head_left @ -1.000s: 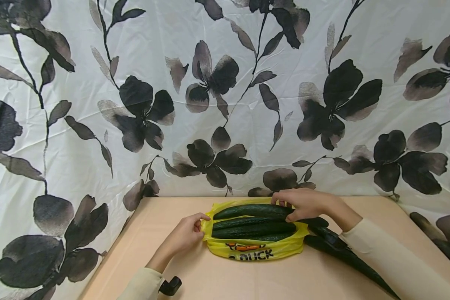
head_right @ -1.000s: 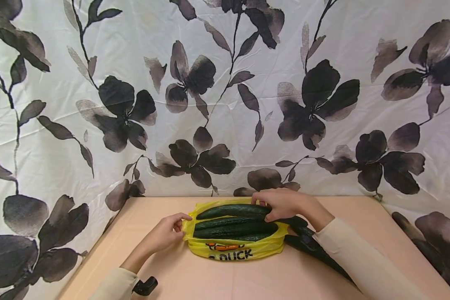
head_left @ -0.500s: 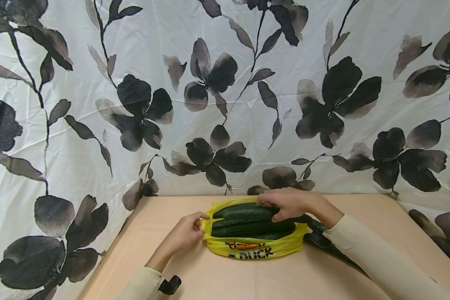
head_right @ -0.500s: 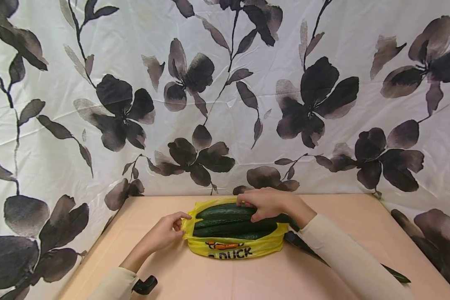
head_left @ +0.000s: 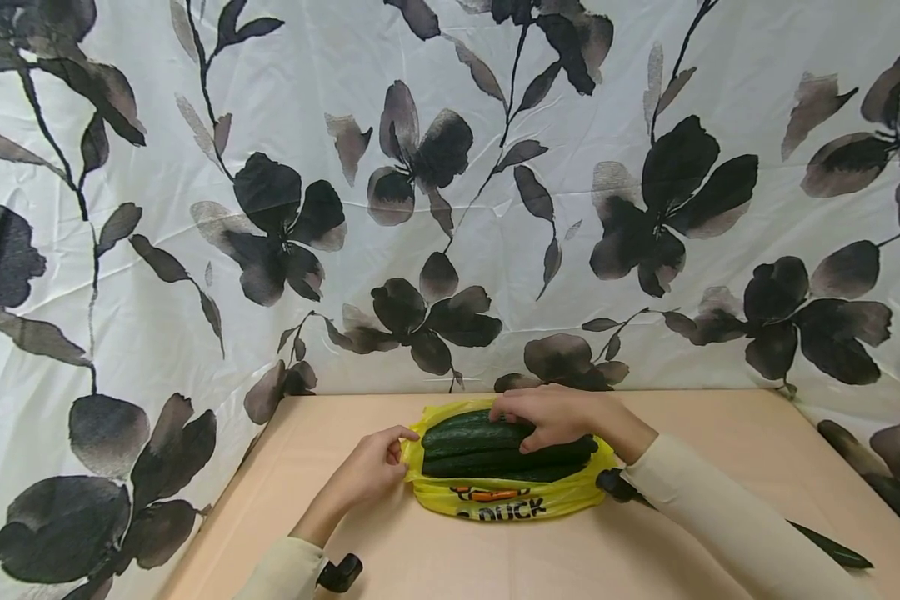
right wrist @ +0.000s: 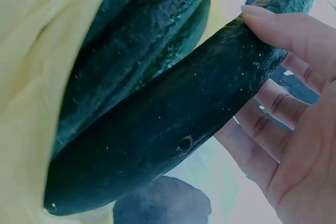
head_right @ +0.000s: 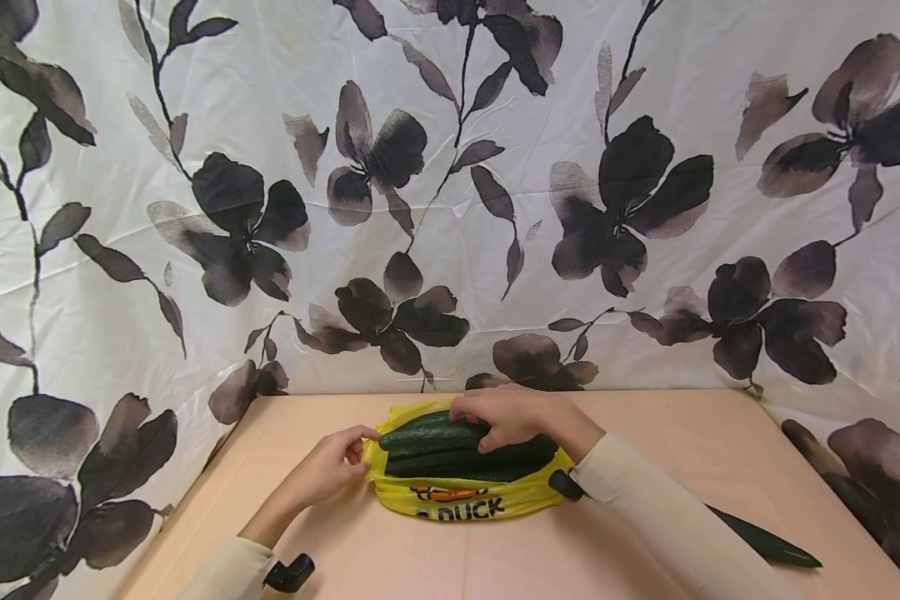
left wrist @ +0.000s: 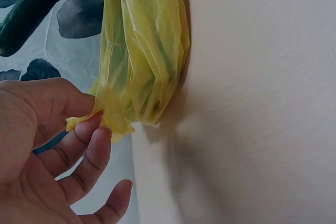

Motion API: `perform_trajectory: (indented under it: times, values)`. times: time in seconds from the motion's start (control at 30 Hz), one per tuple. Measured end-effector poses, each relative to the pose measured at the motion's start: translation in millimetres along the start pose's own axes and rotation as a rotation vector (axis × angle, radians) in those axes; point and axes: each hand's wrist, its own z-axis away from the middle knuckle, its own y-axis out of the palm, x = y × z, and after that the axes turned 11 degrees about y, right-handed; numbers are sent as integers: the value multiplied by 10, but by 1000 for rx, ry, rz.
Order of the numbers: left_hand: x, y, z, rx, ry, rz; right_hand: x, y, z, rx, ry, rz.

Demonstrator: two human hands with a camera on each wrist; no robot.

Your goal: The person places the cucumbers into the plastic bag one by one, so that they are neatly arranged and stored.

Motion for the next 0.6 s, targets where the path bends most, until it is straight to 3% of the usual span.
perform_trajectory:
  times: [0.23,0.6]
  values:
    - [-1,-3,-4,-1,1,0,-5,132,-83,41,-9,-42]
    - [-7,-8,-6,23,-7,11,-34,292,-134,37,20,58]
